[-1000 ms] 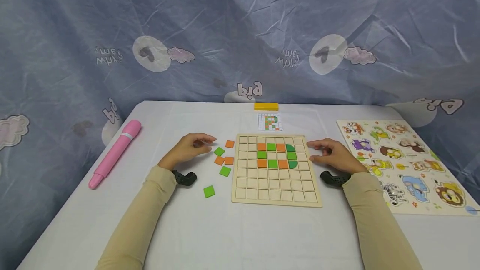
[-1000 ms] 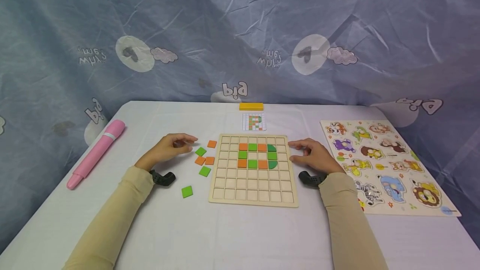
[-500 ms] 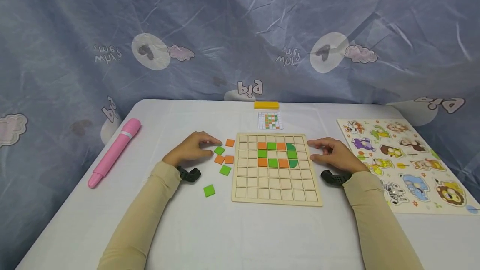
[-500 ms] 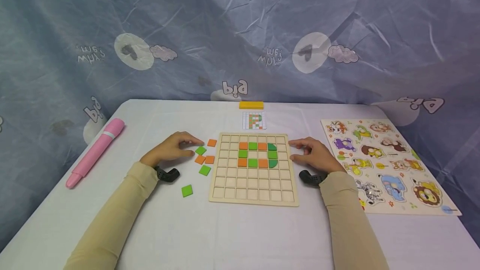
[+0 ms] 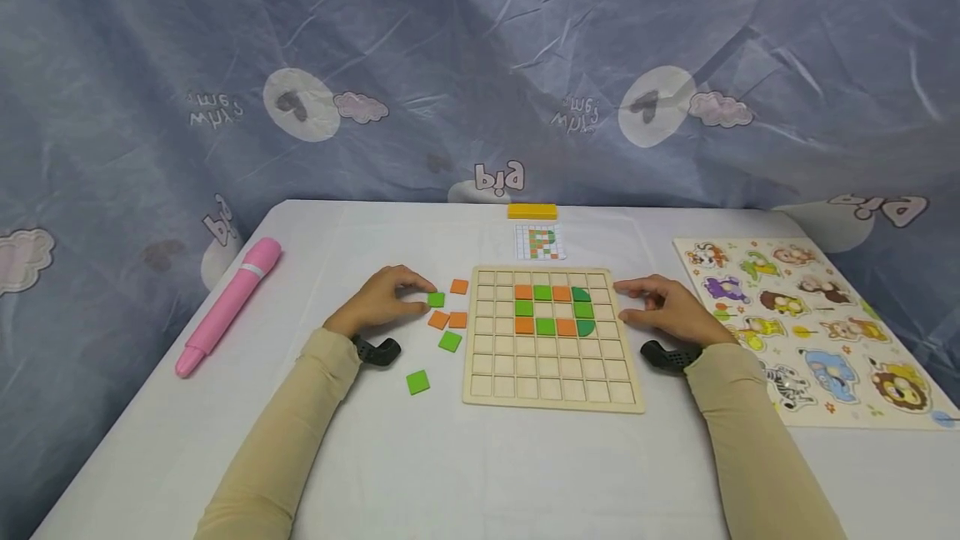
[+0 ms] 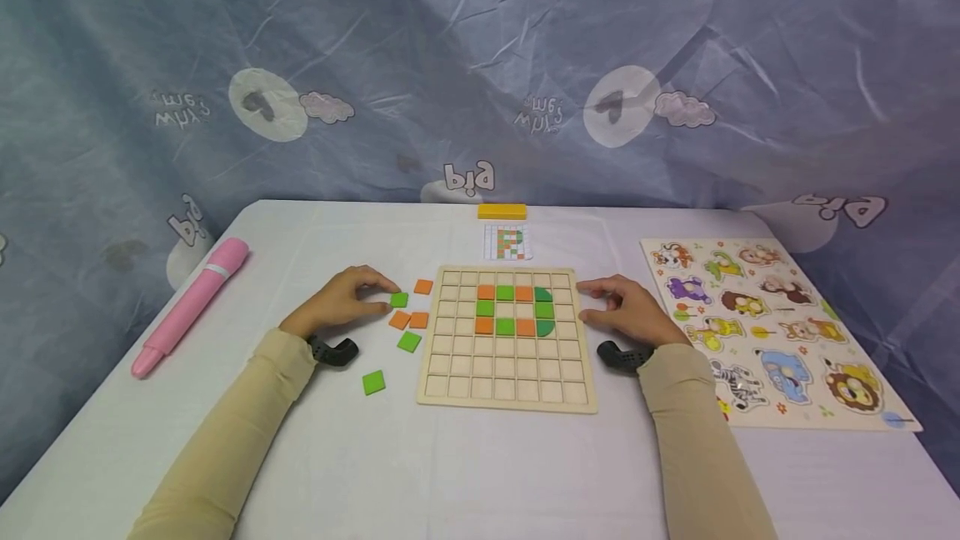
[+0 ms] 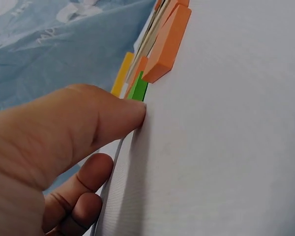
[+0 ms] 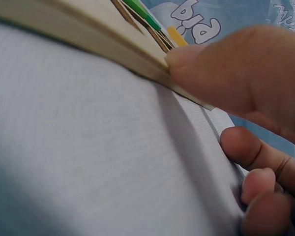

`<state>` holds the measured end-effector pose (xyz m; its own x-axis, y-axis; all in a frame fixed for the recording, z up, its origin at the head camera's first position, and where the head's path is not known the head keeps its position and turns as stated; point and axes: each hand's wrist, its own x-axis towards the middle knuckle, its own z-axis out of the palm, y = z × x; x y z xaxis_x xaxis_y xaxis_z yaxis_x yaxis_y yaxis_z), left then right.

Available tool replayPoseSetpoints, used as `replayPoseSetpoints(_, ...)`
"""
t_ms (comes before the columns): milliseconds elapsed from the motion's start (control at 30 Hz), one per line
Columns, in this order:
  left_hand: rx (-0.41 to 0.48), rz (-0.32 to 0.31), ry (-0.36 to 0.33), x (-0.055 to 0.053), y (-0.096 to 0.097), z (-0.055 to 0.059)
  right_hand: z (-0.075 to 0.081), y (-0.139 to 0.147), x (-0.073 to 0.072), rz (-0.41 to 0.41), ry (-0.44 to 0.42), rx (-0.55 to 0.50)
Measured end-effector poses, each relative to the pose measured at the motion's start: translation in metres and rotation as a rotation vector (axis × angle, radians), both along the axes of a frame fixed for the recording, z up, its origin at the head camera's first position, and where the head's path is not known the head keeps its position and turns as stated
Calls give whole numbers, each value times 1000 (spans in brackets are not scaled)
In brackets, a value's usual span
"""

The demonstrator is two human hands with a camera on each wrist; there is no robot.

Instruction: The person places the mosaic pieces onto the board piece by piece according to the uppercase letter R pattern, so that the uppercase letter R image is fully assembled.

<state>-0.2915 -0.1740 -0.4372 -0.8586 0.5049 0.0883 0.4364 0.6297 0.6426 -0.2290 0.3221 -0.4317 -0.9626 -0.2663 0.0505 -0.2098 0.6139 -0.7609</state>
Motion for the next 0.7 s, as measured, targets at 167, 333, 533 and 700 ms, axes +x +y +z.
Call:
replayPoseSetpoints(167,54,27,1,2,-1,-4,-1,0,0,1,4,-7)
replayPoseSetpoints(333,104,74,-29,4,-1,-6,-1,0,0,5,4,-11)
replayPoseSetpoints(533,136,82,-3,7,2,-4,-1,-1,0,6,8,-5)
replayPoseSetpoints(700,152,110,21,8,6,2,-1,0,-1,3,9,-1)
